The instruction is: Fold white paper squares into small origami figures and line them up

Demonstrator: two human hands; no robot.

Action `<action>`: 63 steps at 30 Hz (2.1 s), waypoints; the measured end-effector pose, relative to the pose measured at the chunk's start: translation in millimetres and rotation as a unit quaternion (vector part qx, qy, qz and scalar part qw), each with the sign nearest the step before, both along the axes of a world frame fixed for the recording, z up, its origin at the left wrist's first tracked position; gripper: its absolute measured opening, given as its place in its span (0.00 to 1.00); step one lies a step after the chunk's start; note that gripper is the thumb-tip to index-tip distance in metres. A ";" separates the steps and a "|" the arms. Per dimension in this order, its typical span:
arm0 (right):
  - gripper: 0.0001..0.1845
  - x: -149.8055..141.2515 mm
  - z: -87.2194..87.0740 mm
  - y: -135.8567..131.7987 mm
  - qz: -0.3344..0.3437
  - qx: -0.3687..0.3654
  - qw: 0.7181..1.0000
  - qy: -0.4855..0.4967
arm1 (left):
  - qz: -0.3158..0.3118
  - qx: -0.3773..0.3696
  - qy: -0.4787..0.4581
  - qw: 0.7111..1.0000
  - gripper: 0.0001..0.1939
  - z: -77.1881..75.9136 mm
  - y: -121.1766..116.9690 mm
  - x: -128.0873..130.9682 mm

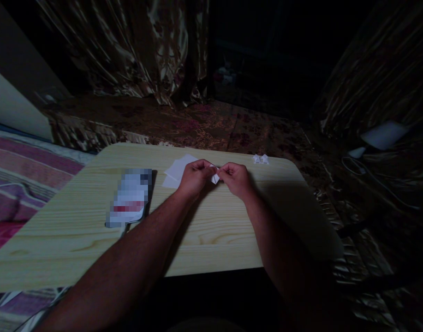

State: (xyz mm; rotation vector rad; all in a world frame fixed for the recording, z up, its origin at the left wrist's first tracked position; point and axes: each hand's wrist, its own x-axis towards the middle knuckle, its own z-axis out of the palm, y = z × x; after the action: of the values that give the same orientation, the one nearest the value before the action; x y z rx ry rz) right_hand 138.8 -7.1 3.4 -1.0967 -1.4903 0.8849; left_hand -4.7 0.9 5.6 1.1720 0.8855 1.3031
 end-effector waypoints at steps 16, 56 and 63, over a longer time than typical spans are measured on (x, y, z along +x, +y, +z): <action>0.15 1.3 2.6 0.6 0.010 -0.029 0.999 0.027 | 0.019 -0.013 -0.033 0.999 0.07 -2.1 1.1 0.1; 0.12 0.4 -1.7 -0.5 0.022 -0.042 0.999 -0.024 | 0.040 -0.033 -0.044 0.998 0.14 -2.4 4.1 -1.6; 0.11 -2.8 -0.2 -2.8 0.013 -0.029 0.999 0.014 | 0.035 -0.019 -0.064 0.997 0.18 4.2 1.2 -1.6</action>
State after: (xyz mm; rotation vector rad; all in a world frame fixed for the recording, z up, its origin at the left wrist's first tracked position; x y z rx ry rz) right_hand 136.0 -9.9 3.1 -1.1053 -1.4676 0.9633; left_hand -6.3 2.1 9.8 1.0243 0.8606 1.3961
